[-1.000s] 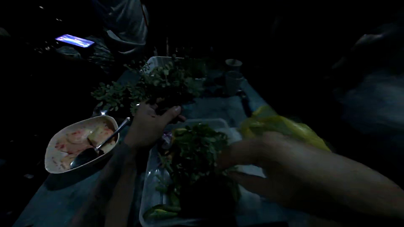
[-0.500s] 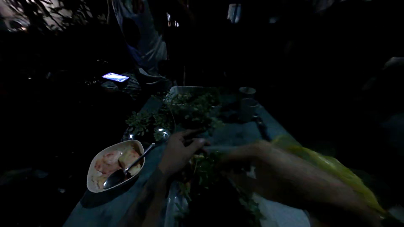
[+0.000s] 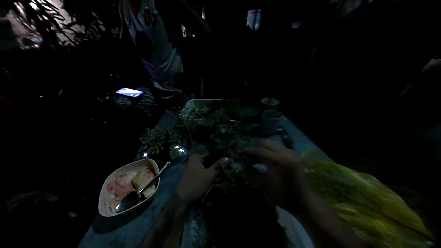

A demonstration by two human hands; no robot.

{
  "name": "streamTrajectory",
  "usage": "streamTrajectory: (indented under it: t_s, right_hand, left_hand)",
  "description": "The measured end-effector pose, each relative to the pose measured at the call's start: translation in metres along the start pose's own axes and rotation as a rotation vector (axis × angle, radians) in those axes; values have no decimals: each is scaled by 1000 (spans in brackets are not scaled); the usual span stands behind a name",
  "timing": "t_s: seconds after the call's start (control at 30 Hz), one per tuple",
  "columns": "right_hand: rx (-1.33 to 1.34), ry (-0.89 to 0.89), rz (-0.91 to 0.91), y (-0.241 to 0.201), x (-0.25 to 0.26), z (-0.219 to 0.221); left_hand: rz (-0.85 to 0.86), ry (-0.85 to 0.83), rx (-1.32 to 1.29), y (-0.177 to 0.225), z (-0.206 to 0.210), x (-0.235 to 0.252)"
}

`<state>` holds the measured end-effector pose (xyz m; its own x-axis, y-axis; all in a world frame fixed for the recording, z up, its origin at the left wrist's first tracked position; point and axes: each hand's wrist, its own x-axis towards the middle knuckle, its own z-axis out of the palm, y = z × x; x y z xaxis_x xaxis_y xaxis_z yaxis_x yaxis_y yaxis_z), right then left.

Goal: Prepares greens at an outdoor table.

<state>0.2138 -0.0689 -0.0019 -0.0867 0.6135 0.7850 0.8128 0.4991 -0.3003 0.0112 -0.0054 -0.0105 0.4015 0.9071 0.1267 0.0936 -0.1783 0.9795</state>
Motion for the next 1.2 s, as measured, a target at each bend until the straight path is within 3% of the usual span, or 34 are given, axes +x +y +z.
streamTrajectory:
  t_s: [0.1,0.27,0.37,0.47,0.6,0.83,1.07,1.2]
  right_hand:
    - [29,-56,19,-7,1,4]
    - [-48,-65,-11,-14,-2,15]
    - [-112,-115,29,-21,-2,14]
    - [-69,-153,82,-20,-3,12]
    - [126,-123,197,-16,-3,7]
    - [565,-135,640,-25,9,-2]
    - [697,-185,783,-19,12,-1]
    - [621,-199,745,-17,11,1]
  left_hand:
    - [-22,46,95,7,1,-4]
    - [280,139,327,0,6,-14]
    - [195,140,327,3,8,-16]
    - [236,144,262,3,11,-15]
    - [187,107,214,-1,10,-9]
    - [255,112,214,0,10,-14]
    - [465,164,343,-9,9,-13]
    - [455,178,336,-8,9,-12]
